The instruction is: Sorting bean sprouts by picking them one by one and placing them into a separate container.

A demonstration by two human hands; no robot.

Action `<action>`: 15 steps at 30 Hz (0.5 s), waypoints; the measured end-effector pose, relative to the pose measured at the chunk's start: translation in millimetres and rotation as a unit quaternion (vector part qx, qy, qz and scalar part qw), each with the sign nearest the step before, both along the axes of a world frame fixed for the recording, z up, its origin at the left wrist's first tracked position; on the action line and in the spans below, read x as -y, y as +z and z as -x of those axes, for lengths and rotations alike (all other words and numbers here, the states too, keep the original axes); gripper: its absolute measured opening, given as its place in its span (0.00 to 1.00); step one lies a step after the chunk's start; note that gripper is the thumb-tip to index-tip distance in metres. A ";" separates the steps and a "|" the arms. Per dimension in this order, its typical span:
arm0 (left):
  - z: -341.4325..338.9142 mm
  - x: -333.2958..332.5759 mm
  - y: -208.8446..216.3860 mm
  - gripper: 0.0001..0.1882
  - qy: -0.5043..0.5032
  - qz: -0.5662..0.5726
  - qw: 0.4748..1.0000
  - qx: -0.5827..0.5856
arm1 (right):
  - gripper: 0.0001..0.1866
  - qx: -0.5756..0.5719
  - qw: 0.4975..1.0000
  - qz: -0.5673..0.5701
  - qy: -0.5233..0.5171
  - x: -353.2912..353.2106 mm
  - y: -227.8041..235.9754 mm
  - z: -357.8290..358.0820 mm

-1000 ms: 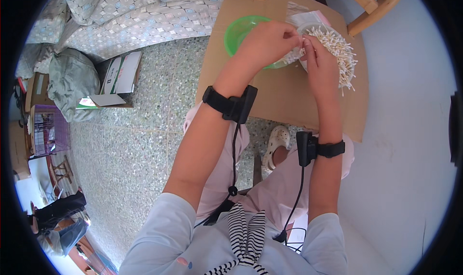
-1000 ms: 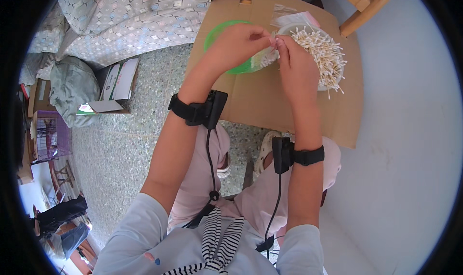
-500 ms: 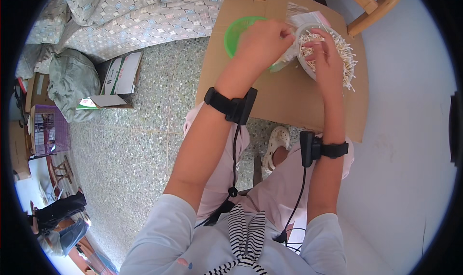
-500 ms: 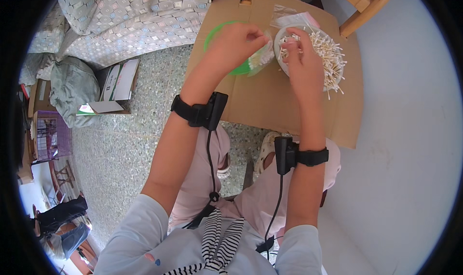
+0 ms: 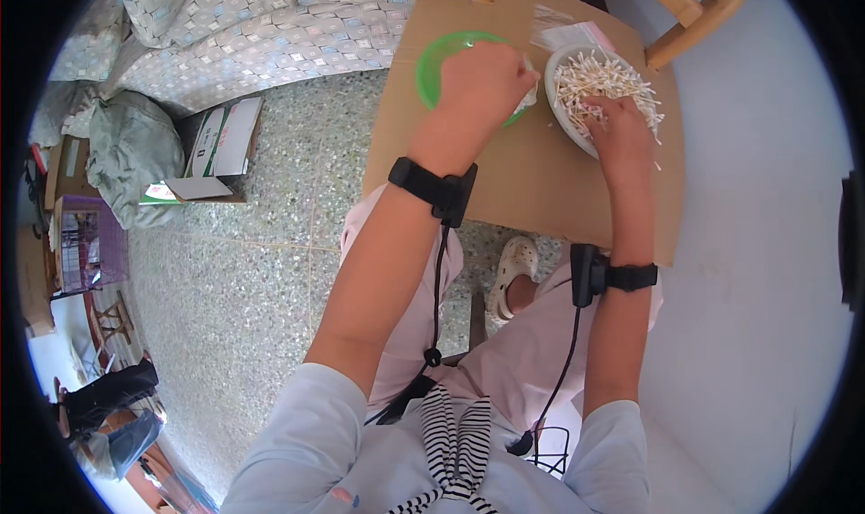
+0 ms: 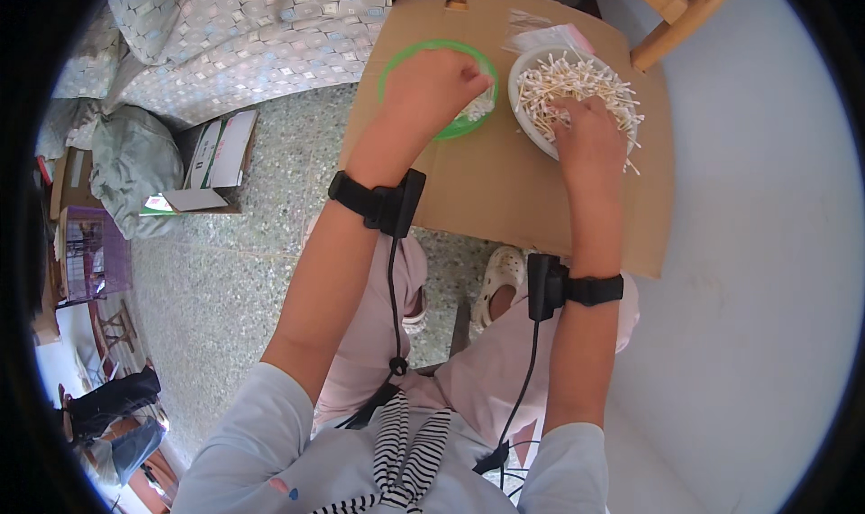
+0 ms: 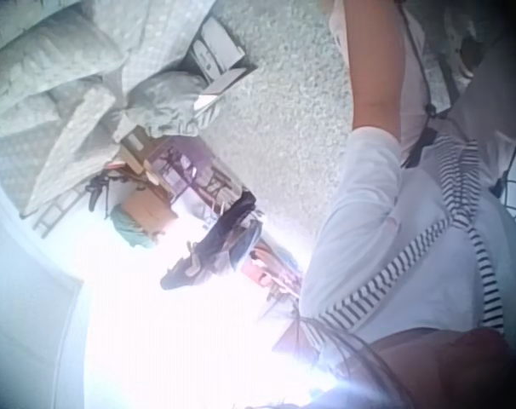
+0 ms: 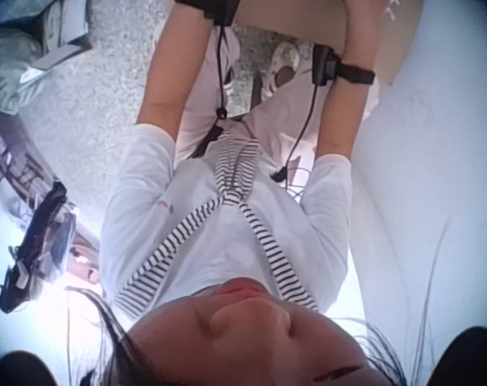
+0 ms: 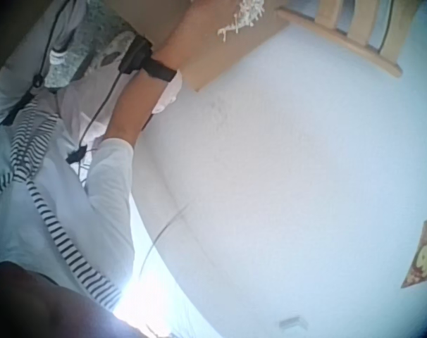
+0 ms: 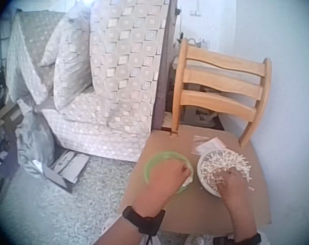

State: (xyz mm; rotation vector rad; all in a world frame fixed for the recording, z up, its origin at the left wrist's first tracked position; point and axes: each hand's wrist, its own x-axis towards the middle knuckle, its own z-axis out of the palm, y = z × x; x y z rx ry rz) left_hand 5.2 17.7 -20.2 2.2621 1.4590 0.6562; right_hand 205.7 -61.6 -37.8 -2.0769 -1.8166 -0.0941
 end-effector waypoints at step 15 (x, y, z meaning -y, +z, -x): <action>2.7 2.9 5.8 0.18 0.019 -0.014 0.997 0.074 | 0.06 -0.054 0.994 0.008 -0.090 -4.1 10.7 5.9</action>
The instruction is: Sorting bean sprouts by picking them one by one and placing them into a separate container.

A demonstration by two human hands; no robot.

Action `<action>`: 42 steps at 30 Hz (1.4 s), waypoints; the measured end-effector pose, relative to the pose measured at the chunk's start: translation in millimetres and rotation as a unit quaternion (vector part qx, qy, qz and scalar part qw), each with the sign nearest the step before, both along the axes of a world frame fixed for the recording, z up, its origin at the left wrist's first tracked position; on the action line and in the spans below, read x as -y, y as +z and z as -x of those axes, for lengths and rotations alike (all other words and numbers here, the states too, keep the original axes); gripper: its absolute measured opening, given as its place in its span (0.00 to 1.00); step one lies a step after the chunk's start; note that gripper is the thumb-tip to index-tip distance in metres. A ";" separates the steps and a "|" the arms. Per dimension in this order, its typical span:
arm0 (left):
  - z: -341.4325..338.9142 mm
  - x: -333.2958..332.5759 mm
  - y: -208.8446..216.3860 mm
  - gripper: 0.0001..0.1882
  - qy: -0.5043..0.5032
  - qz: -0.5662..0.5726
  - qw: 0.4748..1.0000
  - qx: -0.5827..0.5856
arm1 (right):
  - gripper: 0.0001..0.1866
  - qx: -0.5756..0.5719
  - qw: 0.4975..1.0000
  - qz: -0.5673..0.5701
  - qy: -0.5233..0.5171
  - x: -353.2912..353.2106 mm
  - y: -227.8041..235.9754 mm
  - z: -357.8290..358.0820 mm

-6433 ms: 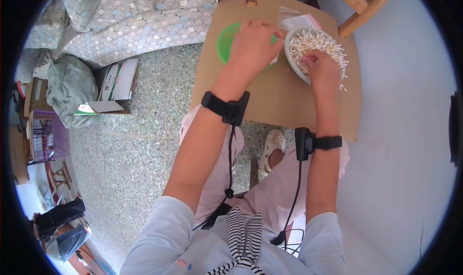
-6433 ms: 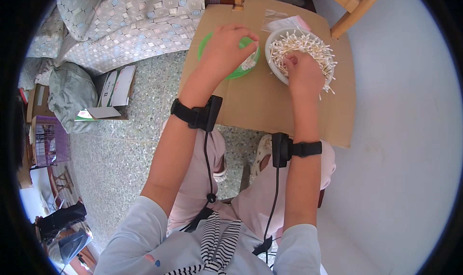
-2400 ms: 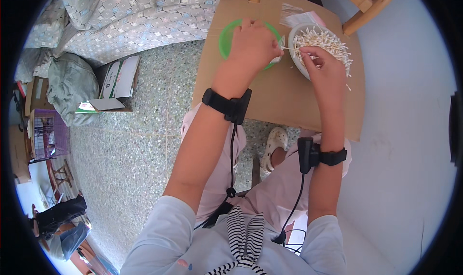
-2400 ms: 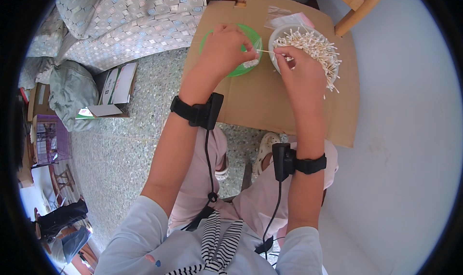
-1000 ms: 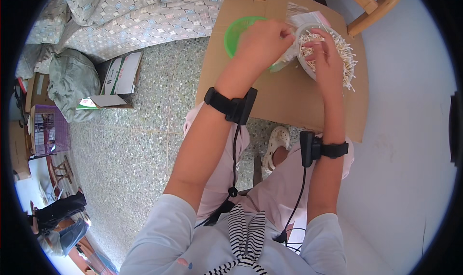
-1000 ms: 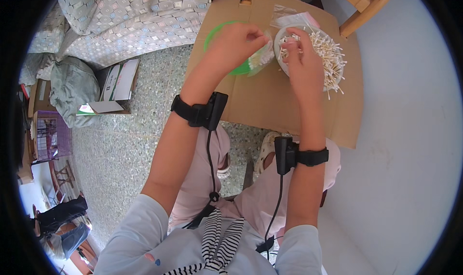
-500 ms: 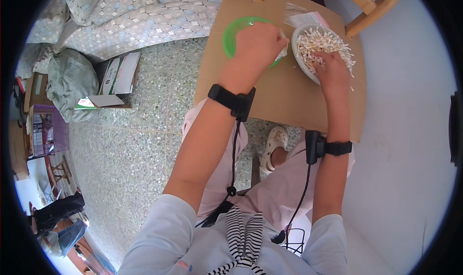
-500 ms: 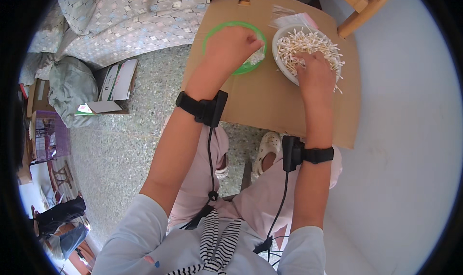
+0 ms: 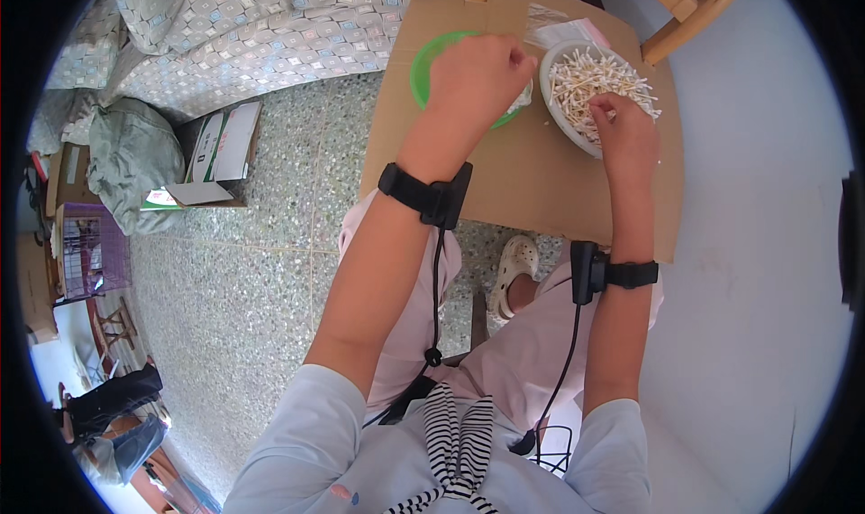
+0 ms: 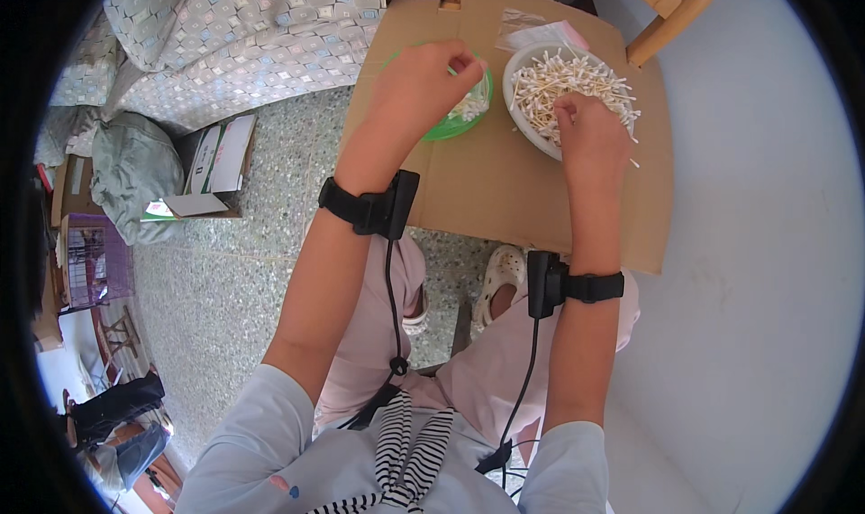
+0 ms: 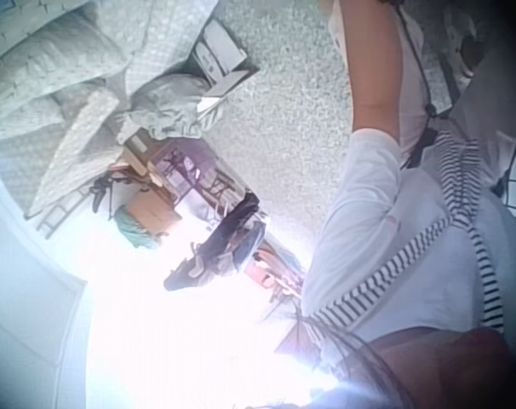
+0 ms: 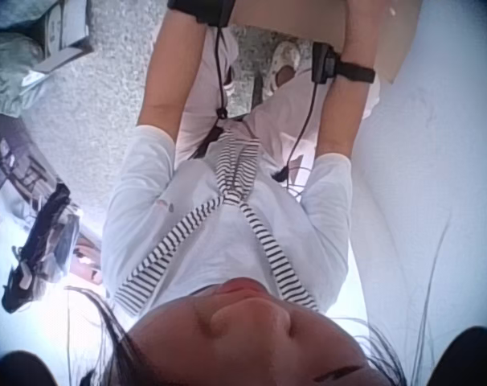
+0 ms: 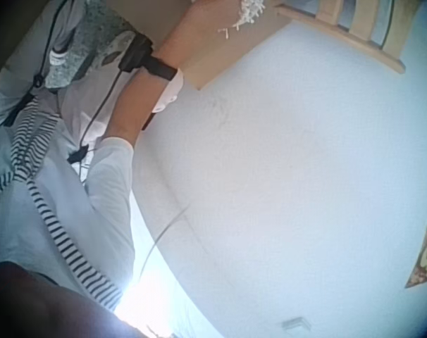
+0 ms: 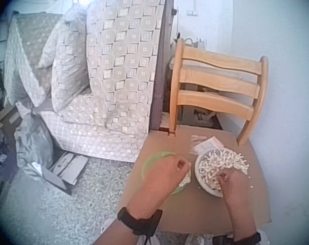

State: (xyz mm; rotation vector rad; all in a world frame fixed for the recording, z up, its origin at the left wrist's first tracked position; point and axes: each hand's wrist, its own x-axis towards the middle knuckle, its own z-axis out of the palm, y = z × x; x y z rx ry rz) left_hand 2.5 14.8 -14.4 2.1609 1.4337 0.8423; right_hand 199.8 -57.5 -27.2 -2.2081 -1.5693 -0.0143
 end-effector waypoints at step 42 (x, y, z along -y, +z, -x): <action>-3.3 2.5 -3.0 0.15 -0.041 0.009 0.999 0.002 | 0.12 -0.107 0.993 0.036 0.041 18.1 -3.0 -61.6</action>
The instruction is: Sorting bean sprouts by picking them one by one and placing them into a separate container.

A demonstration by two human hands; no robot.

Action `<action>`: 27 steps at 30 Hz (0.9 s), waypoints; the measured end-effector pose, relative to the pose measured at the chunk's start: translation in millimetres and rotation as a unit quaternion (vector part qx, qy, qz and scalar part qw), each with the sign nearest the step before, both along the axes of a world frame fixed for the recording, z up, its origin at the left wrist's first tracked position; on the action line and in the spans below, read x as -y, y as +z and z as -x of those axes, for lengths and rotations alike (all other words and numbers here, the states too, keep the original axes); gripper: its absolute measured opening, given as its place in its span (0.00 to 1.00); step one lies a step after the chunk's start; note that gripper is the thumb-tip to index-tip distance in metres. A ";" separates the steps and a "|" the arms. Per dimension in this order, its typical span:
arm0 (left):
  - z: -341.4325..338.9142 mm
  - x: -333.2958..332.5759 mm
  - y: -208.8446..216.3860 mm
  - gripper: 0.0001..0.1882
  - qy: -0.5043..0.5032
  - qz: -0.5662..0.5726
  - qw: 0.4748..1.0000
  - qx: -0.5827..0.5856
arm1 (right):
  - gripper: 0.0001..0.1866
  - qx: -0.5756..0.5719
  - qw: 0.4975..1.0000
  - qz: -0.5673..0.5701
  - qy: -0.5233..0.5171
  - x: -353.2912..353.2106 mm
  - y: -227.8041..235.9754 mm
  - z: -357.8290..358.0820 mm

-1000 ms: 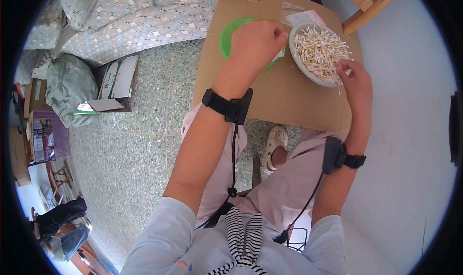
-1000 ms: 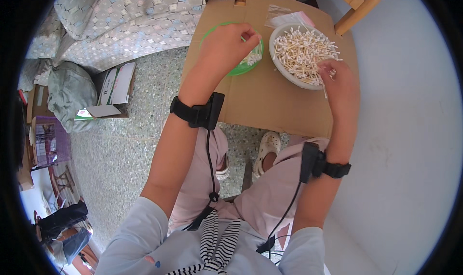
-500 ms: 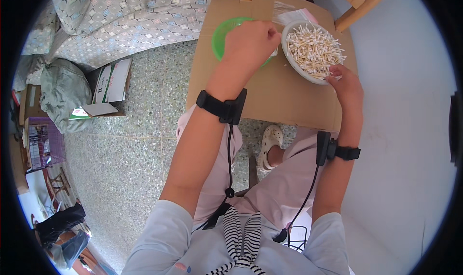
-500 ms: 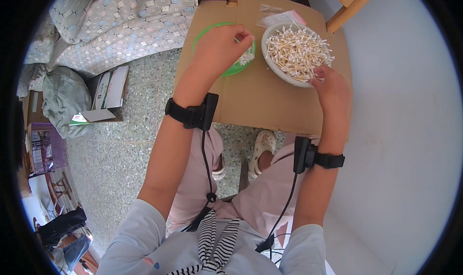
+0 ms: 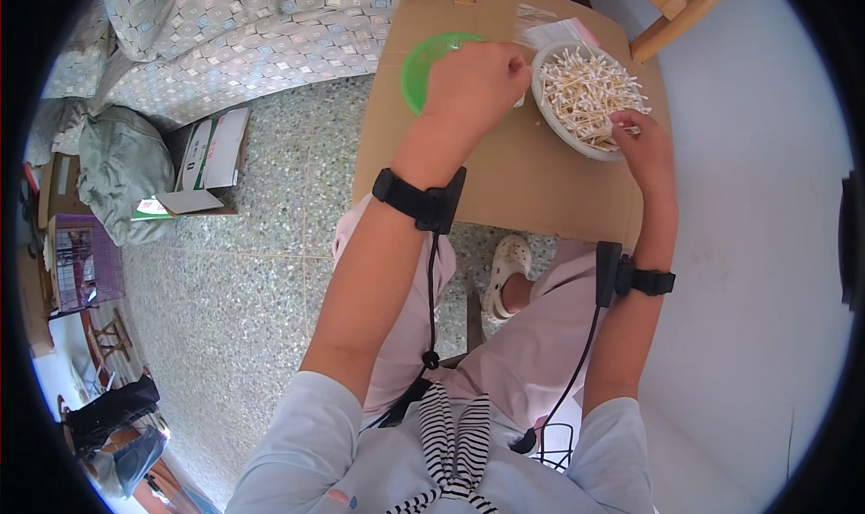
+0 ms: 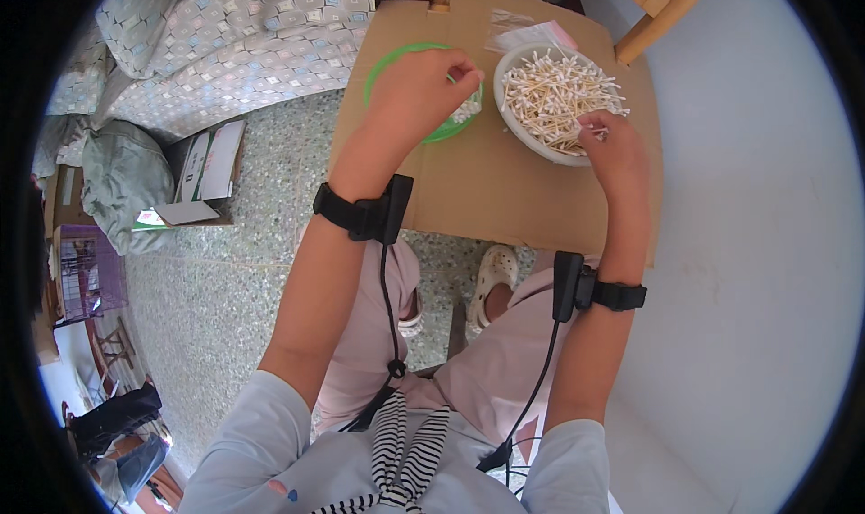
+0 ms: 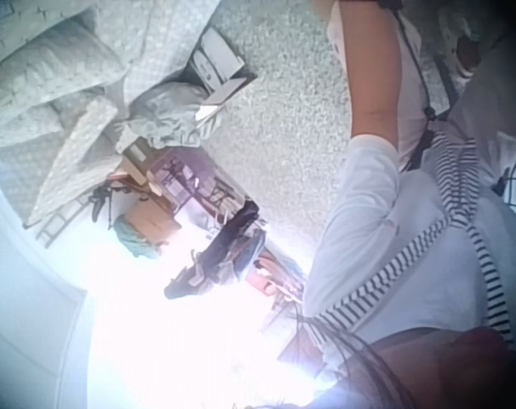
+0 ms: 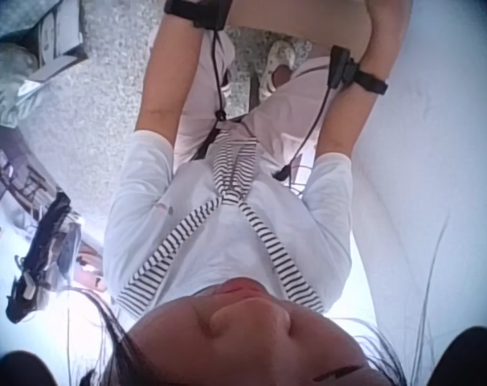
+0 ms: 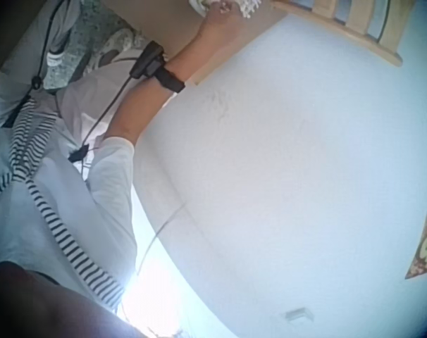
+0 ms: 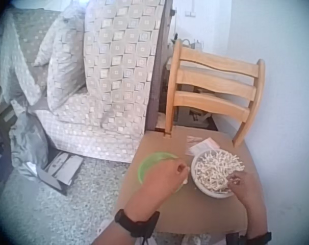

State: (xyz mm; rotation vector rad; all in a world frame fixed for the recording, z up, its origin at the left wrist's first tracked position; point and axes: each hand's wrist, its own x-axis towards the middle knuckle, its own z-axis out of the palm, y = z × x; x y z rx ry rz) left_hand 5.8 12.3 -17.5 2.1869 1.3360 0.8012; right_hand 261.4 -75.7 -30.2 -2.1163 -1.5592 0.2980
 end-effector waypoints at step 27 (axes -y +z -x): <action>0.0 4.7 7.9 0.15 -0.013 -0.044 0.998 0.042 | 0.11 -0.081 0.989 -0.124 0.027 -12.8 6.8 29.9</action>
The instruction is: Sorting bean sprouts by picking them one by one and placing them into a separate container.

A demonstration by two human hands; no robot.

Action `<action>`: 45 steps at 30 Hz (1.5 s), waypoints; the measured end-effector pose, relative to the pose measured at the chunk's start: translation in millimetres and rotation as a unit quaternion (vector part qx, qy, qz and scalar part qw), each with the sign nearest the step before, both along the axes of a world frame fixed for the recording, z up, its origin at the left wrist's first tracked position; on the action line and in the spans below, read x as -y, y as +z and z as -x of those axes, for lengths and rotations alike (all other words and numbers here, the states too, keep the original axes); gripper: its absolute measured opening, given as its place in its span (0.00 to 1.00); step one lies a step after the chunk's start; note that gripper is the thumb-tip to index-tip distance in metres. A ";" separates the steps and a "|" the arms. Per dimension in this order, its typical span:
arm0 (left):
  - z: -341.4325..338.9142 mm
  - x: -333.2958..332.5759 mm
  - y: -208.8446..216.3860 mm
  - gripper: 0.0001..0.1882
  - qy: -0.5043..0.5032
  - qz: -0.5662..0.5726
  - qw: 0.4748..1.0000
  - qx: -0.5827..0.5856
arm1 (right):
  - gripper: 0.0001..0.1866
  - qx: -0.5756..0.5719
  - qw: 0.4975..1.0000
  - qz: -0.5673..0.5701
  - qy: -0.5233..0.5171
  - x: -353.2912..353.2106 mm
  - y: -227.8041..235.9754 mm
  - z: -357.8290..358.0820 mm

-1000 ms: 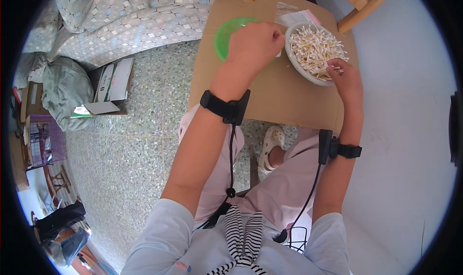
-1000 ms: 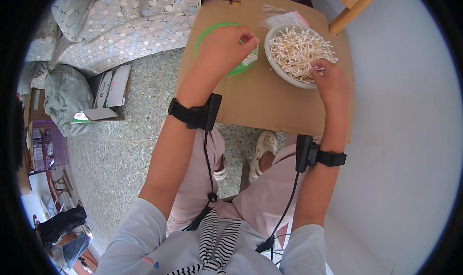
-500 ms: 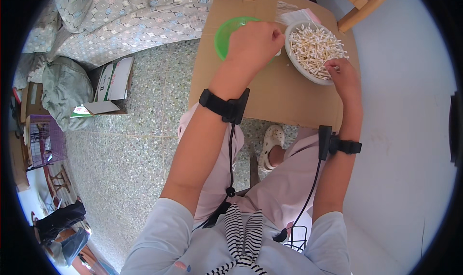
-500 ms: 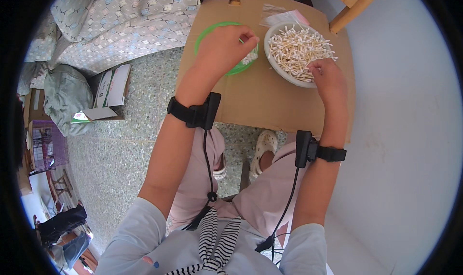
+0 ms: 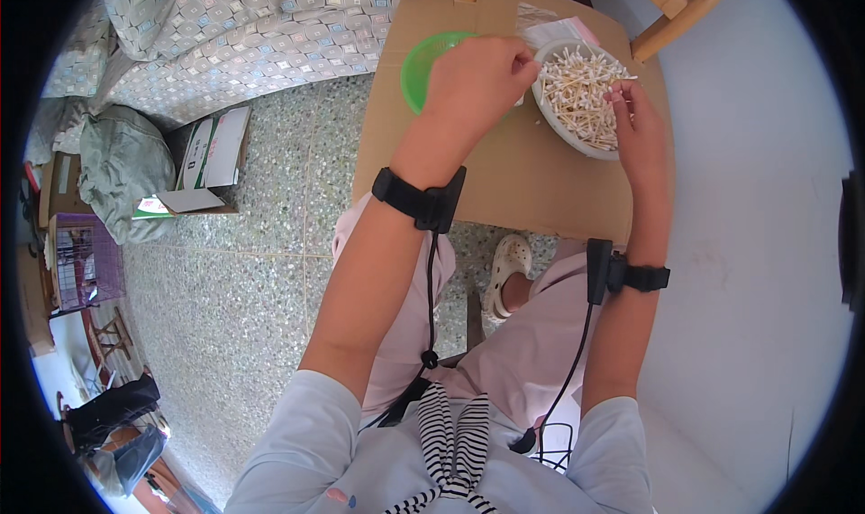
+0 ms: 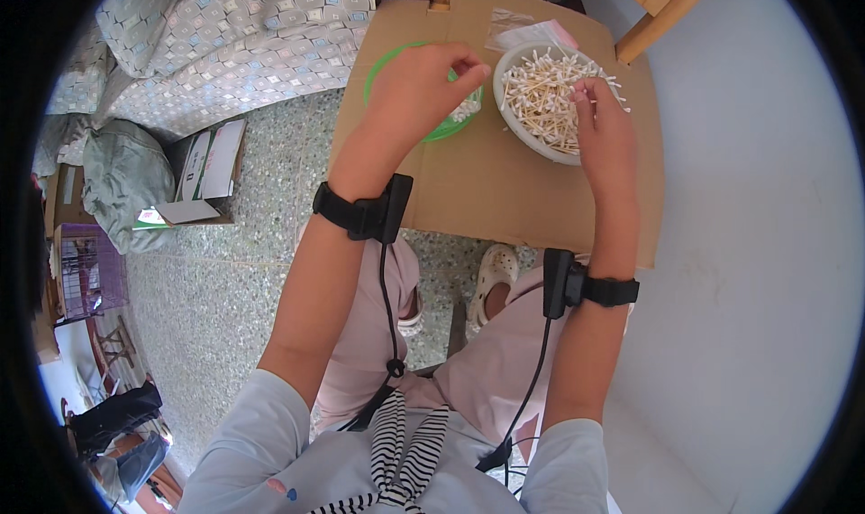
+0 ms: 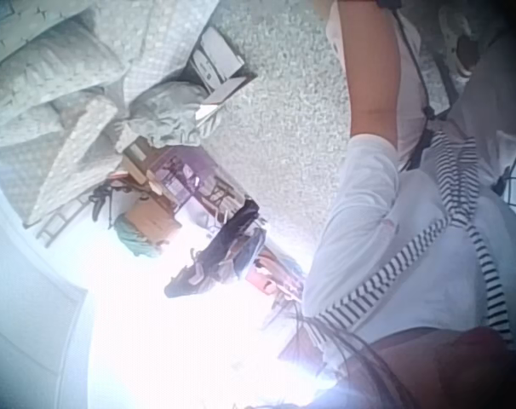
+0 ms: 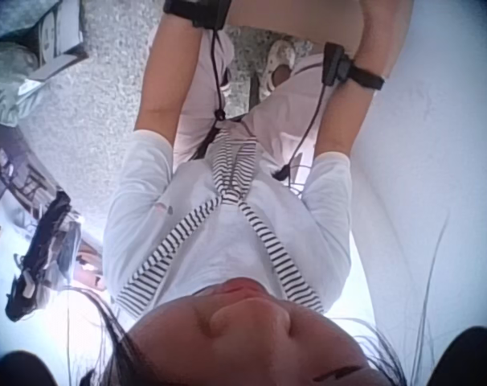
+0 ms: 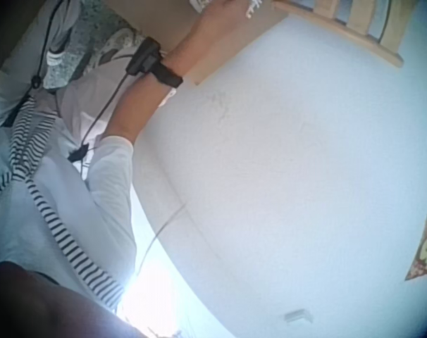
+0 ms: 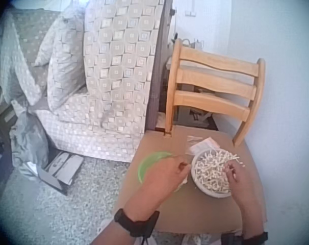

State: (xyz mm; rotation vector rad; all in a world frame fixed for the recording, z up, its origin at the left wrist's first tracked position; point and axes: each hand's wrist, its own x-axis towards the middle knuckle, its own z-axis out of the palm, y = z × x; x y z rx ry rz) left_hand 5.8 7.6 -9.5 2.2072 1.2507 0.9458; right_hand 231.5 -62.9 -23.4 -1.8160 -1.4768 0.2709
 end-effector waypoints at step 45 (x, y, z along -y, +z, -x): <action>-64.2 33.7 -4.8 0.12 -0.092 0.106 0.977 0.159 | 0.09 -0.395 0.889 -0.230 -0.030 -15.0 1.3 61.7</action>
